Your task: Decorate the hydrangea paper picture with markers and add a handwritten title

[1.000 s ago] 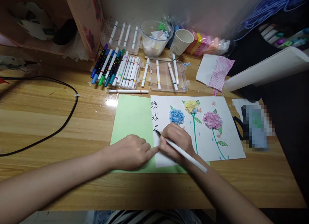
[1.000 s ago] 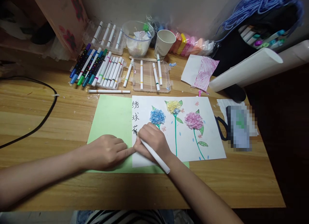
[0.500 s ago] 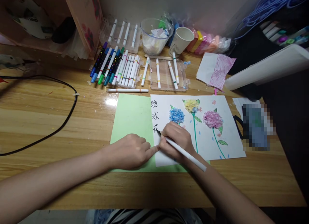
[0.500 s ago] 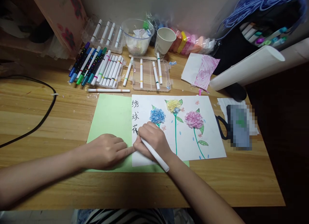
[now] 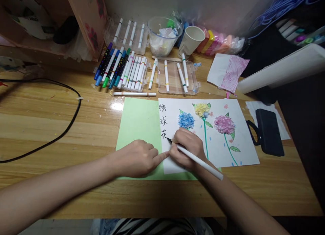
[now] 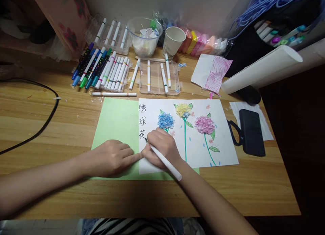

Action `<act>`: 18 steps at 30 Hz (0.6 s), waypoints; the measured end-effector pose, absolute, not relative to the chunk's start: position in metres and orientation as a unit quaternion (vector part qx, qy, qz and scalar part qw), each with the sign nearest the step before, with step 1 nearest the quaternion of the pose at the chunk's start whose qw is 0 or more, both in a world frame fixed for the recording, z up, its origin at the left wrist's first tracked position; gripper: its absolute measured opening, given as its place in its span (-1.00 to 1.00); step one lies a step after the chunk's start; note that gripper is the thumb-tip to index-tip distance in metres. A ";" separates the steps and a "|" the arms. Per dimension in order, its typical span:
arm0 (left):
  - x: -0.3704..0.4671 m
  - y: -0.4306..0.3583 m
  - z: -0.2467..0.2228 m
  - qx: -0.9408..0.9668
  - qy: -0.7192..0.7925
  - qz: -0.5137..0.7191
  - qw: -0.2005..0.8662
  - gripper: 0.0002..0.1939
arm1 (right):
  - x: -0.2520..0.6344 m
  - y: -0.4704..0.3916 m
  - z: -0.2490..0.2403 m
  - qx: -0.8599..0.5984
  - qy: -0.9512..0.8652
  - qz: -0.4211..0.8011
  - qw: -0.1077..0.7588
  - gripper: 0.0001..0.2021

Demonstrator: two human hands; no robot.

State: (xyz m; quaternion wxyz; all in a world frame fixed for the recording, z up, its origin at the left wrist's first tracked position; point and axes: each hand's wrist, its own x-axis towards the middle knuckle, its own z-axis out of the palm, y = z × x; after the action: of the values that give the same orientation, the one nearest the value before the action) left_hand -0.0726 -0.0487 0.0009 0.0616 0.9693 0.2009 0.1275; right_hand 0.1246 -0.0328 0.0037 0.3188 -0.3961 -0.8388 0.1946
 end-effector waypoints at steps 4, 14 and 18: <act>-0.073 -0.049 0.001 0.968 0.199 0.137 0.062 -0.63 | 0.125 -0.033 0.003 -0.402 -0.835 0.189 0.325 -0.76; -0.074 -0.049 -0.002 0.969 0.194 0.139 0.069 -0.66 | 0.130 -0.032 0.011 -0.398 -0.780 0.179 0.448 -0.79; -0.076 -0.050 -0.003 0.967 0.197 0.139 0.083 -0.65 | 0.176 -0.027 0.022 -0.405 -0.782 0.112 0.461 -0.65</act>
State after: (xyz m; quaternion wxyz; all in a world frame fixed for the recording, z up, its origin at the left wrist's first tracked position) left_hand -0.0759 -0.0496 -0.0028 0.0835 0.9669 0.1971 0.1386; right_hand 0.1762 -0.0270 0.0217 0.4611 -0.4046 -0.7818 0.1117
